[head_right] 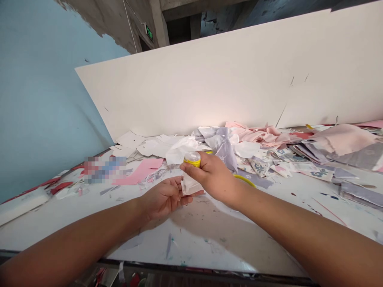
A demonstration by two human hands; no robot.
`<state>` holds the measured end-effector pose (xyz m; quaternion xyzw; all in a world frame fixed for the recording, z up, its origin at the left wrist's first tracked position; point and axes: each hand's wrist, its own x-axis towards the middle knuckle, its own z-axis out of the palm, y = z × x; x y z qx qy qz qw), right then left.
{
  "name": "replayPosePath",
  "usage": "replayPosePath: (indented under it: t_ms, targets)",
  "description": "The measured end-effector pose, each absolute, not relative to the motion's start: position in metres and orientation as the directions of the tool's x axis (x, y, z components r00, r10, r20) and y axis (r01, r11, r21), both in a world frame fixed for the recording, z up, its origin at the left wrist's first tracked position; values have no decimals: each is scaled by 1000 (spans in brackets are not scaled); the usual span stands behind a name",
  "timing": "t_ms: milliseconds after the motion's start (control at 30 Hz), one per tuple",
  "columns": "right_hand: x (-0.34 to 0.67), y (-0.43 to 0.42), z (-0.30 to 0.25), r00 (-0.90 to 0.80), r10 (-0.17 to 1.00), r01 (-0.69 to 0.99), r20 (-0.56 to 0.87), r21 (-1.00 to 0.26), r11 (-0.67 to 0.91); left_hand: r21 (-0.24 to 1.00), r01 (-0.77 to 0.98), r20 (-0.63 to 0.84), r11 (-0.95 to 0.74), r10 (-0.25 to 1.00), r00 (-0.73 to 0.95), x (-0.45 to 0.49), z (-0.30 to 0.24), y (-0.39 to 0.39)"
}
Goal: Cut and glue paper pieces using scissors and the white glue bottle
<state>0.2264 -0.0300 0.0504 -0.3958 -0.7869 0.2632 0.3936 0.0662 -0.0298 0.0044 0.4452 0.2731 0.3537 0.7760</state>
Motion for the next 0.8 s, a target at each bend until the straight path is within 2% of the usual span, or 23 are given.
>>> replayPosePath:
  t_ms: [333,800]
  targets:
    - [236,-28,56,-302,852,461,427,-717,523,858,-351,-120,376,810,574,65,11,-33]
    - [250,-24,61,-258,868,518,424,-698,495,884,-307,-124,352,811,572,66,14,-32]
